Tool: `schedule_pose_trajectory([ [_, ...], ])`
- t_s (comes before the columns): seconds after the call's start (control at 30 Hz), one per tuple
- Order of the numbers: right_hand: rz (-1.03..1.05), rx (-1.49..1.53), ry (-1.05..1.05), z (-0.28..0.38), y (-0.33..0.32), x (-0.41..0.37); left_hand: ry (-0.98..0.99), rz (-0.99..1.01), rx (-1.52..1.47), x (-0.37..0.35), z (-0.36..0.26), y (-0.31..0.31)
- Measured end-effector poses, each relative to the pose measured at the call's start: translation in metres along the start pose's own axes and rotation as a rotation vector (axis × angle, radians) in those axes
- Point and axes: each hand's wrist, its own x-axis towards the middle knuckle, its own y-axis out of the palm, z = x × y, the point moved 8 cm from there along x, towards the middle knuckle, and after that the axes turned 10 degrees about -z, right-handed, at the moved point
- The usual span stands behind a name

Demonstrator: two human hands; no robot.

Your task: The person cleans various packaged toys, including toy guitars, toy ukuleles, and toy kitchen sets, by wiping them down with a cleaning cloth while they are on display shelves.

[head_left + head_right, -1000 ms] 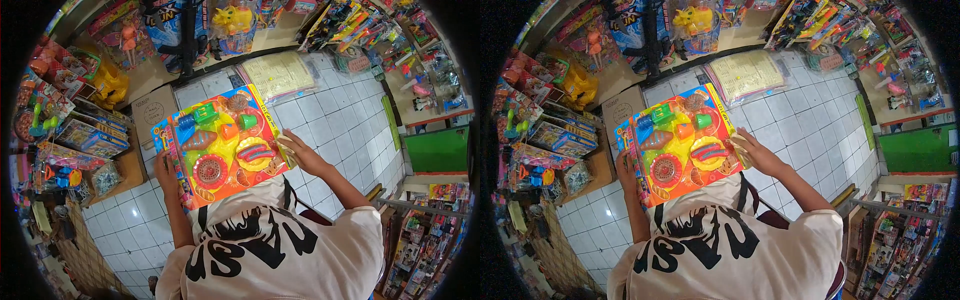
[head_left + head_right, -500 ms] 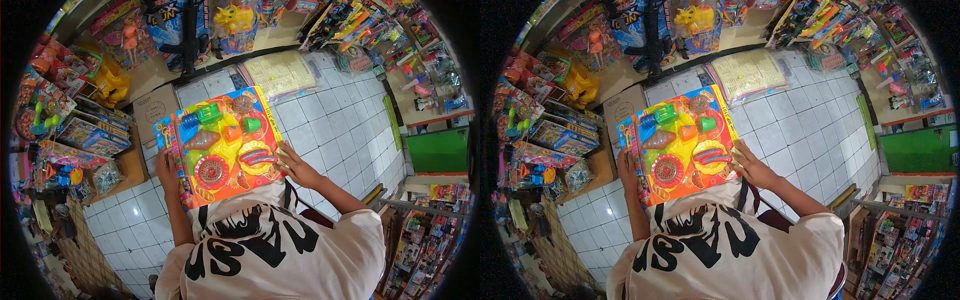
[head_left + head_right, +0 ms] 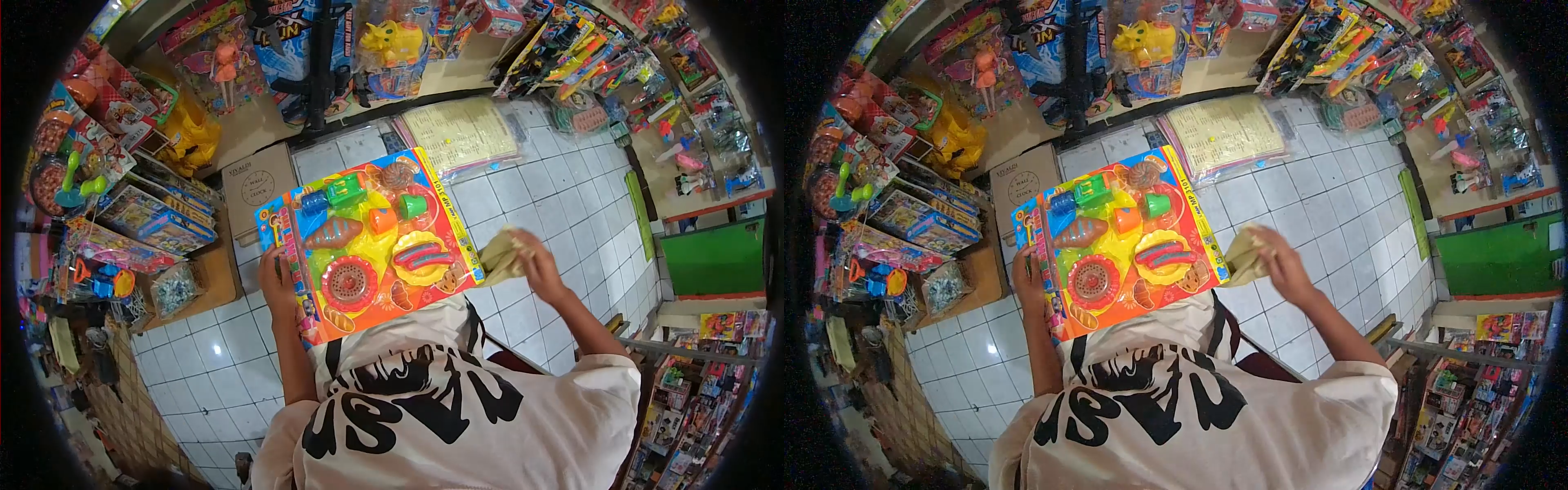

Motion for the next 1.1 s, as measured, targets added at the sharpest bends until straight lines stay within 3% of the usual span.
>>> schedule_pose_trajectory([
  [0.13,-0.297,0.09,0.047,0.001,-0.047,0.029,-0.01,-0.005,0.053,0.001,-0.009,-0.002],
  [0.23,-0.456,0.164,-0.079,0.024,-0.06,0.051,-0.068,0.018,-0.019,0.001,-0.003,0.001],
  [0.33,-0.381,0.263,-0.287,0.057,-0.033,0.072,-0.088,0.022,-0.016,0.001,-0.002,0.001],
  [0.4,-0.255,0.1,-0.435,0.076,0.006,0.086,-0.088,0.024,0.016,0.0,-0.005,0.001],
  [0.53,0.32,-0.124,-0.566,0.084,0.127,0.107,-0.106,0.03,0.039,0.001,-0.008,-0.001],
  [0.63,0.506,-0.389,-0.559,0.053,0.168,0.105,-0.118,0.019,0.031,0.0,-0.008,-0.003],
  [0.9,0.501,-0.221,-0.468,0.026,0.139,0.092,-0.159,0.005,-0.009,0.003,-0.006,0.001],
  [1.1,0.583,-0.269,-0.419,0.011,0.094,0.088,-0.173,0.0,-0.059,0.002,-0.005,0.004],
])
